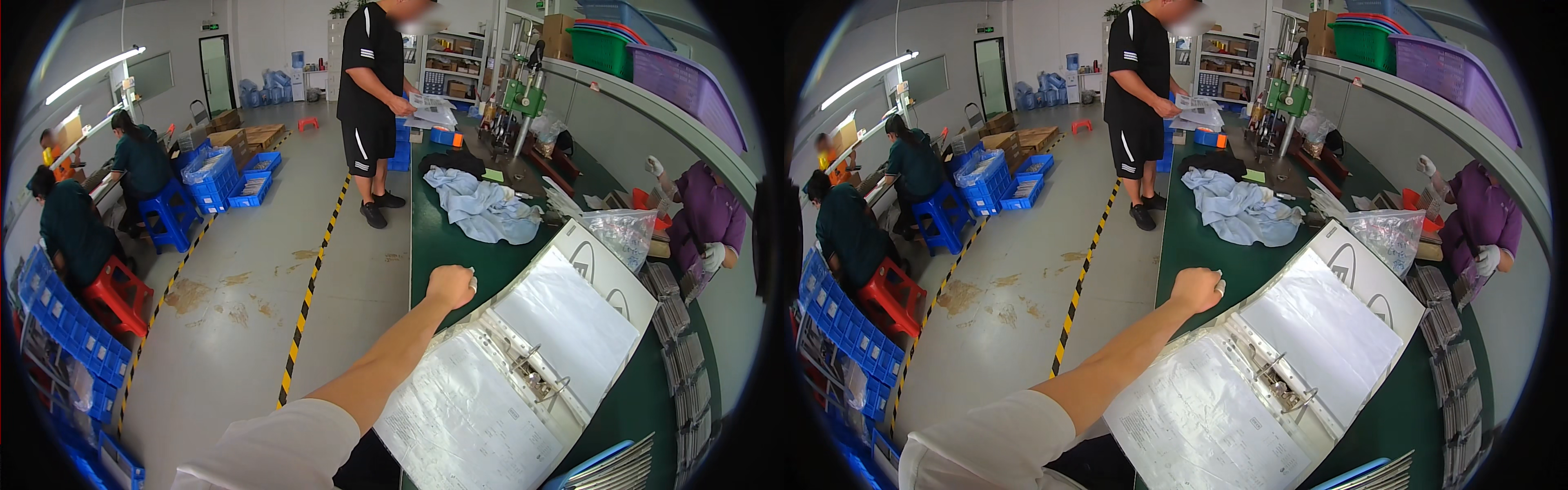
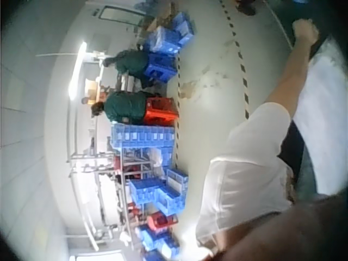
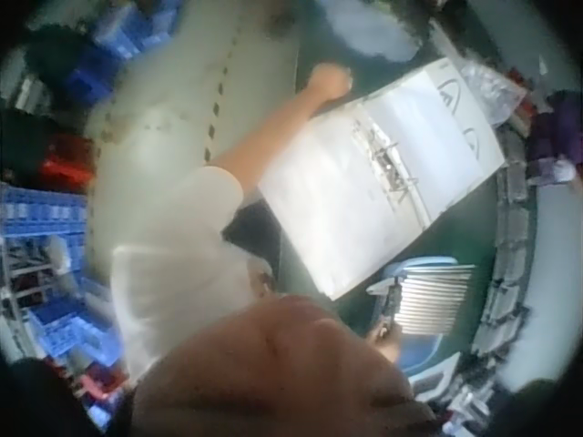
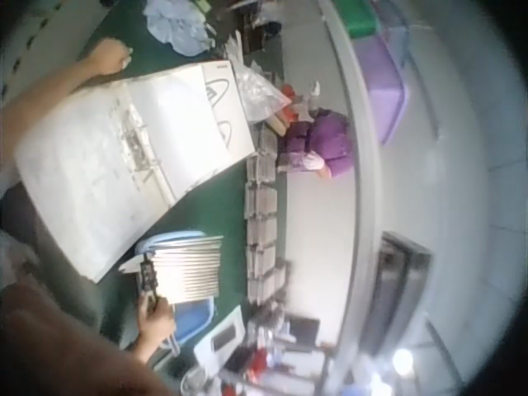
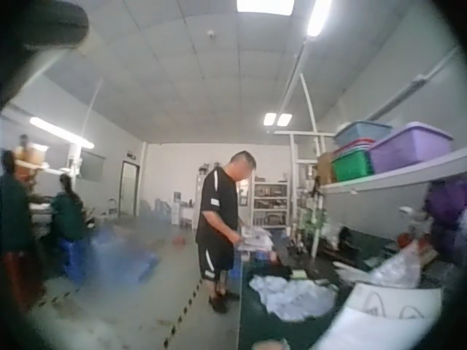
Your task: The person turns pages in a binder, picks up metal rods from a basket, and measures them using a digital caliper.
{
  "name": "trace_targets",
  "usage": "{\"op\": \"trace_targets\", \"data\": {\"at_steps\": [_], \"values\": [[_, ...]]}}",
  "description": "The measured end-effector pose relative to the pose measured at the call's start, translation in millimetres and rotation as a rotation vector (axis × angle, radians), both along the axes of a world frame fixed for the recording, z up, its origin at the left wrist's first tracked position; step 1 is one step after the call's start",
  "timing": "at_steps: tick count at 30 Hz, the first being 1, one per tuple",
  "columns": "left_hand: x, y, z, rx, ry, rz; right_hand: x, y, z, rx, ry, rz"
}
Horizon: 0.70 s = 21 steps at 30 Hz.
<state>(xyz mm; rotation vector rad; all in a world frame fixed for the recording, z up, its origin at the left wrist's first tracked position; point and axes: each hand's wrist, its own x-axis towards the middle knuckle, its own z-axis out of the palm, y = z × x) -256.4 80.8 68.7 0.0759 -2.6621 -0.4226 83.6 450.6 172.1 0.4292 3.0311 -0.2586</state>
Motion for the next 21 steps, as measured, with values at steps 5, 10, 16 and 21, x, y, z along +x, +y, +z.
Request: {"op": "trace_targets", "data": {"at_steps": [5,10,16,21], "values": [[-0.3,-0.5,-0.2,-0.006,0.029,0.002,-1.2,2.0,-0.6,0.009,0.030,0.040],[0.1,0.3,1.2,-0.011,0.046,0.002,-0.4,1.5,-3.4,0.011,0.023,-0.008],[-0.8,-0.5,-0.1,-0.006,0.040,0.003,-1.6,-0.5,-1.3,0.025,0.019,-0.005],[-1.0,-0.8,0.6,-0.014,0.015,0.009,-2.1,-4.8,0.5,0.063,0.064,0.006]]}}
